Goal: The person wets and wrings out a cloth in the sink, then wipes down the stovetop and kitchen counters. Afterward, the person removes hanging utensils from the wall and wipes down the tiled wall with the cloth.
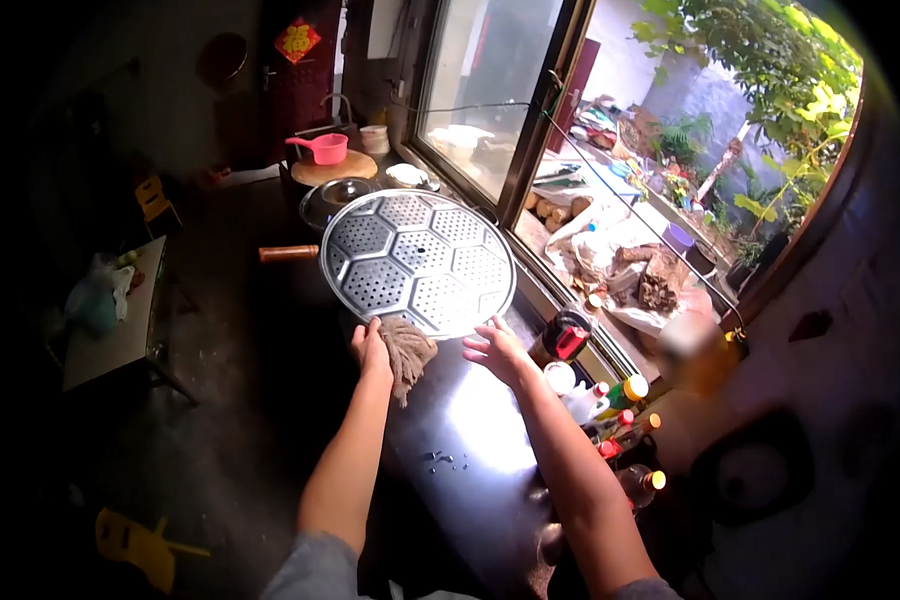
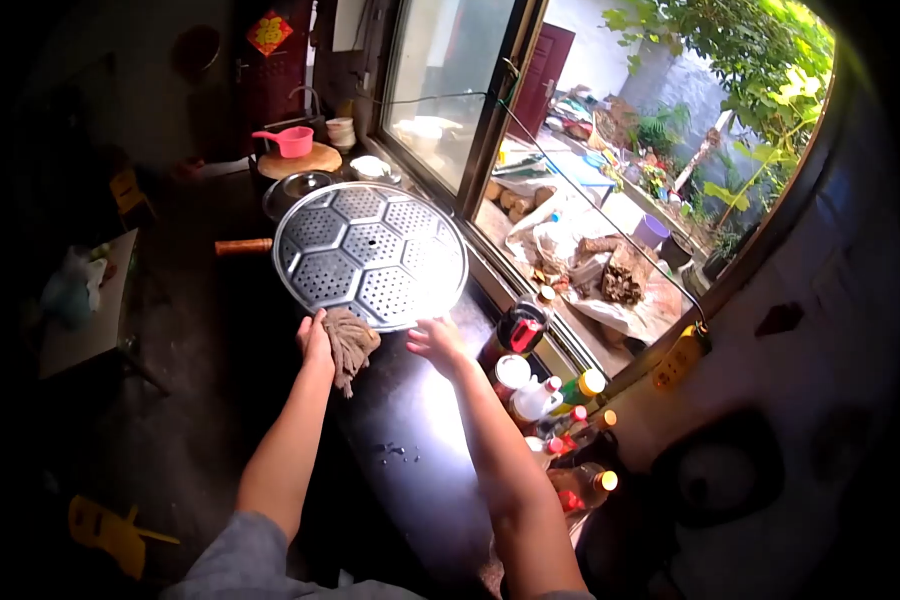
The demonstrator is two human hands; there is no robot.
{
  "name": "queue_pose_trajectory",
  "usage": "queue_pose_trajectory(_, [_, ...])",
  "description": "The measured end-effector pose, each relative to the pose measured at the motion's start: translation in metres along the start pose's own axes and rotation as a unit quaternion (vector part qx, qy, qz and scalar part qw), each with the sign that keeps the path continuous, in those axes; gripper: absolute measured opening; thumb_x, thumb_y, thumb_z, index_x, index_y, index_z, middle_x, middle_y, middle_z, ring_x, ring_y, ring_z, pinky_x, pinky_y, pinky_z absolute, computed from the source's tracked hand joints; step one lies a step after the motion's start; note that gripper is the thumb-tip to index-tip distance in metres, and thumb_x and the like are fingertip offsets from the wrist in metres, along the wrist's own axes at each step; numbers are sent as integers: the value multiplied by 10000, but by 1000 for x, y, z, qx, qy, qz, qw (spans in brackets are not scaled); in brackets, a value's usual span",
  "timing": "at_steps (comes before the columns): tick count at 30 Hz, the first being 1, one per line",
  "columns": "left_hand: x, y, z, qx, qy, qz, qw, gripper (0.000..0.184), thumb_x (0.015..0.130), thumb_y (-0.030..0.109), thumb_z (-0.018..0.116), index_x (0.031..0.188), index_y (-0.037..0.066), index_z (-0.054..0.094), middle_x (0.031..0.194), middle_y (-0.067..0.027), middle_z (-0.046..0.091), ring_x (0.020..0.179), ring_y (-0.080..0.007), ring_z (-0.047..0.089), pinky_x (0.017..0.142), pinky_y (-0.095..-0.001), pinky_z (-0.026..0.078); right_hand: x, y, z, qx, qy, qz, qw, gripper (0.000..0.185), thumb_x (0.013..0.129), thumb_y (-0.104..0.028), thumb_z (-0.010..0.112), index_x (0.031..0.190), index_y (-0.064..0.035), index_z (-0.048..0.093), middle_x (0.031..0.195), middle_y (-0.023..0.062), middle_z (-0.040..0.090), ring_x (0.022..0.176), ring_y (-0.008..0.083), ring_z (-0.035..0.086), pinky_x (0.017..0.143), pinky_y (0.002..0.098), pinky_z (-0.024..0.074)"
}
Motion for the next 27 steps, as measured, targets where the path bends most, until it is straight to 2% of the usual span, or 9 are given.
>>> queue_pose_trajectory(6, [-11,1,-6,-55,17,4,998,226,908,261,586,871,39,602,812,-36,590,746,-178,565,708,-329,496,-17,13,-1,-33,-6,-8,999,764,923,-108,563,1530,-202,109,1385,117,407,1062,261,563,817,432,523])
queue_pose_trajectory(9, [-57,9,-1,-205,-161,-148,954,348,900,259,422,929,-19,629,846,-115,656,806,-281,648,748,-405,549,-47,19,16,-117,-21,-25,993,593,896,-193,621,1401,-155,314,1212,95,530,918,222,616,742,457,554])
queue_pose_trajectory(11, [-88,0,-17,-227,-258,-138,929,440,911,297,368,1096,-38,584,1050,-131,650,875,-316,648,785,-456,545,-91,14,39,-212,-92,5,973,679,873,-330,633,1439,-190,285,1239,101,517,986,236,590,762,484,541])
queue_pose_trajectory(14, [-143,-33,-9,-422,-175,-359,814,526,970,383,327,1387,80,431,1378,-140,468,1268,-318,462,1089,-490,346,-127,27,48,-236,-122,-89,960,686,837,-310,678,1427,-175,353,1286,115,526,1101,273,537,812,425,514])
queue_pose_trajectory(16, [-204,-20,11,-300,-241,-331,862,547,967,412,335,1397,85,419,1403,-135,442,1298,-314,428,1108,-465,323,-145,28,36,-383,21,-309,870,499,770,-189,705,1232,-93,542,1203,160,549,1046,263,578,903,336,483])
queue_pose_trajectory(17, [-198,-42,15,-310,-371,-240,842,606,961,477,339,1418,82,392,1413,-133,431,1299,-317,427,1107,-446,324,-161,19,26,-372,53,-305,875,449,762,-172,702,1176,-75,558,1144,156,556,1024,267,582,905,347,483])
queue_pose_trajectory(21, [-309,30,86,-285,-412,-295,814,766,918,636,401,1464,105,327,1449,-108,407,1311,-300,414,1101,-446,322,-244,-49,-25,-284,169,-395,857,264,751,-56,672,1004,-27,604,997,97,560,948,206,593,847,307,490])
queue_pose_trajectory(25, [-391,25,163,-166,-506,-345,773,337,946,194,573,1251,53,550,1183,-98,631,1058,-240,622,920,-373,510,-331,-101,-95,-194,252,-467,825,256,789,-16,651,1041,-54,619,1031,45,569,990,173,596,886,293,488])
queue_pose_trajectory(27, [-432,21,209,-166,-566,-388,708,332,964,188,518,1251,24,543,1202,-123,624,1086,-266,612,961,-406,492,-391,-128,-127,-236,278,-475,801,283,830,-43,658,1110,-56,614,1085,44,572,1010,176,601,884,302,496])
Point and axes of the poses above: each hand's wrist, its own x-axis towards the middle knuckle, its own z-axis out of the palm, y = z × x, the point moved 4 cm from there along x, towards the middle knuckle
